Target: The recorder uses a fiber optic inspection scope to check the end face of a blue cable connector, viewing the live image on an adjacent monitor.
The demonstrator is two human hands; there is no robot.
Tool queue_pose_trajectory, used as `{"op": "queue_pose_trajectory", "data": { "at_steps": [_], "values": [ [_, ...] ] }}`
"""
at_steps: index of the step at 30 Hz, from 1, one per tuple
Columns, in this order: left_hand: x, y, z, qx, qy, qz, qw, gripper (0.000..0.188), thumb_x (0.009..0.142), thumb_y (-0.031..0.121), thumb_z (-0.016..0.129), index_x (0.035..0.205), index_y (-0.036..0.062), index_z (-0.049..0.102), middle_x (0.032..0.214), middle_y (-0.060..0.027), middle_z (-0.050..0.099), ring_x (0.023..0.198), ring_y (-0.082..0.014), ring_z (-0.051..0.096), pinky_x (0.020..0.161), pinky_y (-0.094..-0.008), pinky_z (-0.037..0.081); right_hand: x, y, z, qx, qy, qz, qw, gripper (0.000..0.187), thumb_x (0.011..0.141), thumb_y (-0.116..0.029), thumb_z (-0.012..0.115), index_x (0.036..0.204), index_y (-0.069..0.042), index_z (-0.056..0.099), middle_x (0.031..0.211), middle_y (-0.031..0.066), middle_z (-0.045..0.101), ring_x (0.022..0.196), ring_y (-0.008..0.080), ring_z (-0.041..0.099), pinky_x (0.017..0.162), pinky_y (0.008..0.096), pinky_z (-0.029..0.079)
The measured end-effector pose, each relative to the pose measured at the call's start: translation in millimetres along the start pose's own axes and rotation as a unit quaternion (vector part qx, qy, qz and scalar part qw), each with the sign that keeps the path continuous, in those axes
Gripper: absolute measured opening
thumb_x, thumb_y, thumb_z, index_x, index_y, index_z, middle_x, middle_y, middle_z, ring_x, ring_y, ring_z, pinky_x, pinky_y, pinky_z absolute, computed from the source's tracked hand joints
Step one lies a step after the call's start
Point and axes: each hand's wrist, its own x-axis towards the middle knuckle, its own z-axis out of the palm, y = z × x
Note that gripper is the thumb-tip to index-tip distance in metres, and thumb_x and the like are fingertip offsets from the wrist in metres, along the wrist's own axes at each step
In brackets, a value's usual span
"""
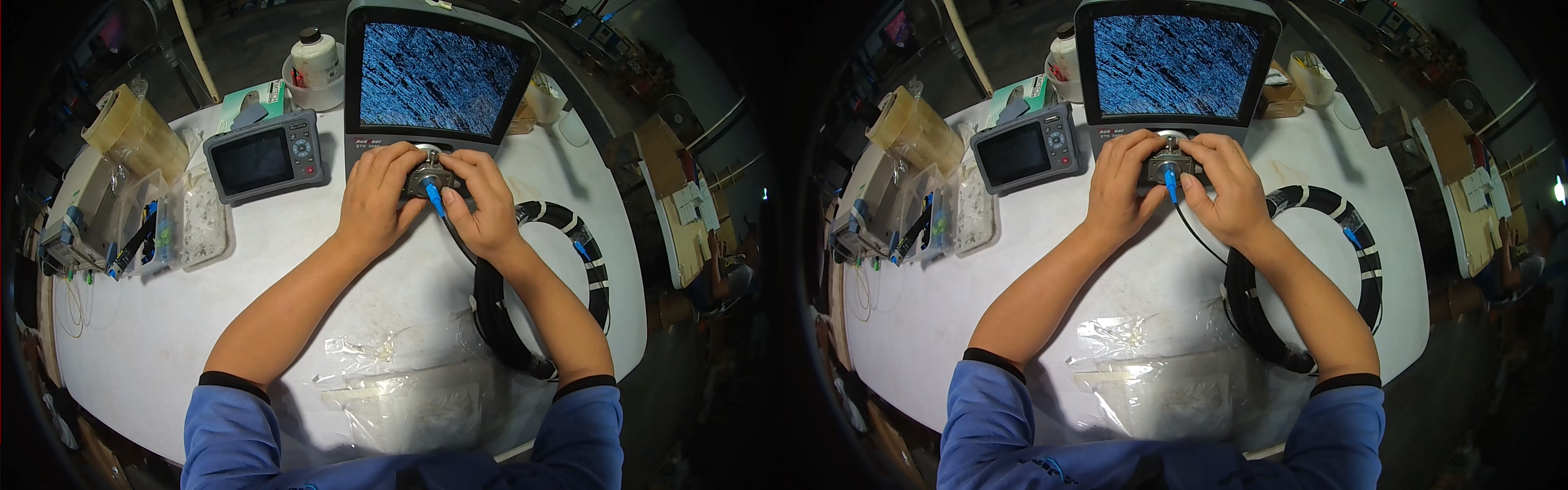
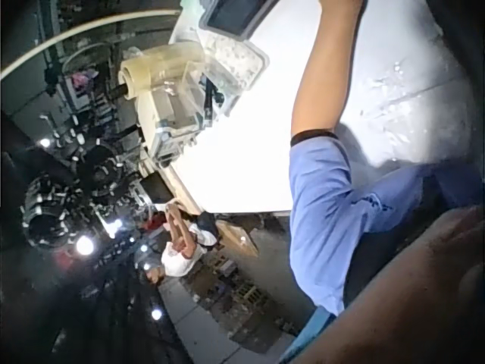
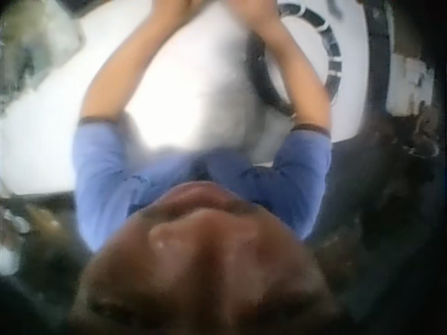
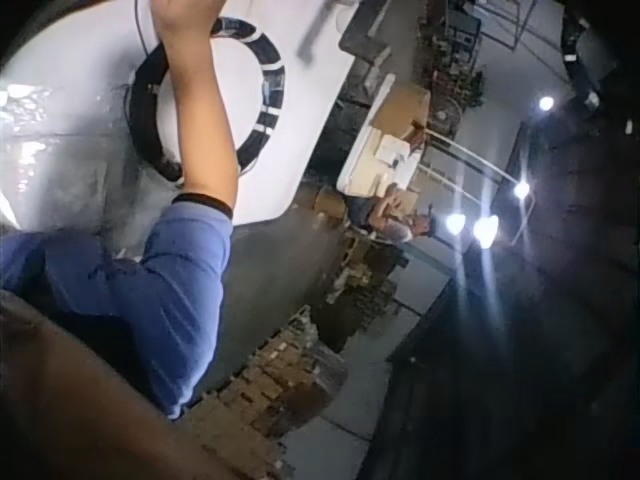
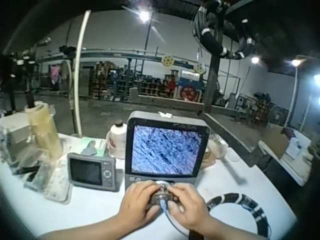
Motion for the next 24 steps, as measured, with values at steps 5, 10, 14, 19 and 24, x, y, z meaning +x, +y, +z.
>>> {"op": "queue_pose_trajectory", "data": {
  "at_steps": [5,10,14,19,24],
  "values": [
    [-1.5,-0.3,1.4,-0.001,0.003,0.003,1.0,0.073,0.069,0.008,0.086,0.137,0.0047,0.06,0.135,-0.0156,0.061,0.12,-0.0387,0.059,0.104,-0.0481,0.048,0.0,-2.0,0.2,-0.004,0.008,-0.006,1.0,0.041,0.094,-0.015,0.069,0.131,0.003,0.065,0.125,0.0188,0.063,0.111,0.0371,0.063,0.097,0.0441,0.053],
    [-1.4,0.2,1.1,0.002,0.001,0.02,1.0,0.073,0.072,0.012,0.084,0.14,0.0045,0.059,0.139,-0.0144,0.059,0.127,-0.037,0.058,0.107,-0.0479,0.046,0.7,-1.4,-0.6,-0.019,0.01,-0.031,0.999,0.042,0.094,-0.017,0.069,0.131,0.003,0.065,0.126,0.0187,0.063,0.111,0.0368,0.063,0.097,0.0443,0.053],
    [-2.5,-0.8,1.3,0.002,-0.002,0.024,1.0,0.073,0.072,0.012,0.084,0.14,0.0043,0.058,0.141,-0.0145,0.058,0.128,-0.0374,0.057,0.107,-0.0482,0.046,1.6,-2.2,-0.3,-0.029,0.005,-0.041,0.999,0.044,0.093,-0.017,0.069,0.131,0.004,0.067,0.127,0.0184,0.063,0.112,0.0363,0.063,0.097,0.044,0.053],
    [-2.6,2.4,3.8,-0.021,0.005,0.013,1.0,0.074,0.073,0.012,0.083,0.142,0.0034,0.057,0.141,-0.0157,0.058,0.128,-0.0378,0.057,0.108,-0.048,0.045,1.1,-0.3,-0.8,-0.035,0.006,-0.048,0.998,0.046,0.091,-0.016,0.07,0.132,0.005,0.066,0.128,0.0186,0.063,0.112,0.036,0.063,0.098,0.0432,0.054],
    [-1.3,0.8,1.4,-0.009,0.001,0.027,1.0,0.073,0.074,0.012,0.082,0.142,0.0023,0.058,0.141,-0.0161,0.058,0.128,-0.0377,0.057,0.108,-0.0476,0.046,1.2,0.3,-0.6,-0.043,0.007,-0.066,0.997,0.05,0.089,-0.015,0.07,0.134,0.006,0.067,0.129,0.0186,0.063,0.112,0.0346,0.064,0.098,0.0423,0.055]
  ]
}}
